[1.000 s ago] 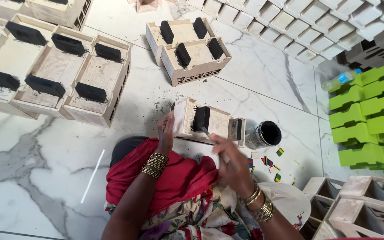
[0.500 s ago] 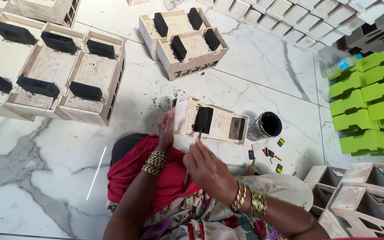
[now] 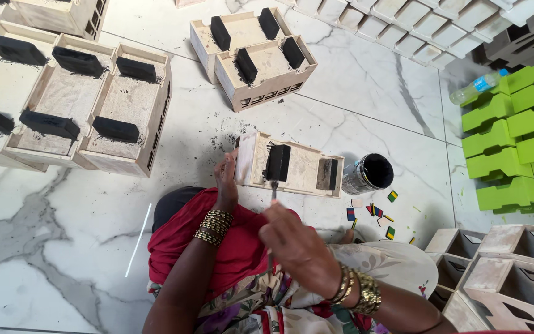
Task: The person sits on the floor and paints black paint onto the raised rectangular blocks of small wooden model houses using a brush, dipping the brush into a paint can and rotating each model to reach different sides, working through several models one at a time.
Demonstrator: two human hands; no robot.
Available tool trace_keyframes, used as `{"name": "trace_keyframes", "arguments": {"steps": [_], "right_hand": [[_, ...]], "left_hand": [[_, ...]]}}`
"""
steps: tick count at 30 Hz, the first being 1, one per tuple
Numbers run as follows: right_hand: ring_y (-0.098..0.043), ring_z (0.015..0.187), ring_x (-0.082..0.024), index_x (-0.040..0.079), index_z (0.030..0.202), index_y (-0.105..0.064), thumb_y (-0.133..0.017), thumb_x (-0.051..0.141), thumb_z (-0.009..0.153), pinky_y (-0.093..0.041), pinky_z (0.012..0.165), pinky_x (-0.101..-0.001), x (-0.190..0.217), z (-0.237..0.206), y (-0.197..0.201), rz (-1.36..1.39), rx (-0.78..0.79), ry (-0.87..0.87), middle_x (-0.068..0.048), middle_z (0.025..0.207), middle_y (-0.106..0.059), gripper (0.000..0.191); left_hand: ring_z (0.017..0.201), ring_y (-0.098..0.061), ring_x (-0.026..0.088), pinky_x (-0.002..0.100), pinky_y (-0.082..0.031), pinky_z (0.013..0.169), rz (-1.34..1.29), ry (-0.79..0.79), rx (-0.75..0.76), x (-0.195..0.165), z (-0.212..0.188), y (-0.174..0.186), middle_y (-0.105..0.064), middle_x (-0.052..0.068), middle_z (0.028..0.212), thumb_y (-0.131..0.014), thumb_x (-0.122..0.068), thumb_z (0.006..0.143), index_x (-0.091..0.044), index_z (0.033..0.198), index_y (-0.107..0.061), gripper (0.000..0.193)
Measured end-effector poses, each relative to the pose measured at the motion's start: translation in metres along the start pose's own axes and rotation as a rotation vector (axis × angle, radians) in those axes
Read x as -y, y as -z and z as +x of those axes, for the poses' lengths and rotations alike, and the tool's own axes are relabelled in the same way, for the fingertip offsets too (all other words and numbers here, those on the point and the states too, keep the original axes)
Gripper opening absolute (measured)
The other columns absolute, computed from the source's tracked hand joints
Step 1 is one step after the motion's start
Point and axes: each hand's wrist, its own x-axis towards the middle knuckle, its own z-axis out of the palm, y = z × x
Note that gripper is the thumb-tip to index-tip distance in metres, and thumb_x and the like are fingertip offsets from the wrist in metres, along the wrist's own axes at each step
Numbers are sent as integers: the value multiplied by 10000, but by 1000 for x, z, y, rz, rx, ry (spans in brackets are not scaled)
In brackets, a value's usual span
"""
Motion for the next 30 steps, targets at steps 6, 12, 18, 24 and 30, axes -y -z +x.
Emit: {"name": "trace_keyframes", "arguments": {"steps": [6, 12, 18, 24, 30], "right_hand": [[-727, 1150, -291, 30, 1014, -554, -605, -176, 882, -635, 914, -337, -74, -1, -17, 310, -435, -315, -166, 1248, -691, 250], [-754, 1057, -207, 52, 958, -590, -588, -137, 980, -664, 846, -284, -85, -7, -61, 676, -458, -547, -118, 1224, -742, 190], [-689, 1196, -245, 10, 974, -532, -556, -139, 980, -622, 973, -316, -85, -48, -50, 728, -630, -523, -167, 1229, -682, 151], [-667, 992, -152, 18, 988, -568, -592, -108, 1017, -580, 860, -243, -159, -68, -32, 618, -706, -723, -162, 1210, -699, 132], [-669, 1030, -134, 19, 977, -583, -604, -95, 994, -554, 828, -234, -184, -66, -63, 651, -662, -650, -126, 1185, -712, 117]], "left_hand": [[1228, -642, 258, 376, -490, 1092, -582, 512, 25, -16, 16, 8, -666, 234, 1269, -366, -531, 1084, 171, 1351, -560, 775], [1330, -584, 298, 384, -445, 1144, -645, 543, -23, -34, 26, 17, -599, 267, 1394, -383, -563, 1052, 141, 1379, -522, 788], [1290, -599, 292, 392, -480, 1091, -682, 732, -105, 1, 21, 13, -599, 248, 1379, -480, -590, 1003, 105, 1351, -549, 780], [1118, -624, 266, 399, -488, 965, -541, 781, -80, 17, 25, 16, -649, 313, 1281, -591, -571, 1059, 158, 1311, -625, 772], [1319, -556, 211, 319, -418, 1081, -498, 911, 69, 7, 40, 18, -566, 142, 1483, -509, -610, 954, -14, 1446, -527, 774]]}}
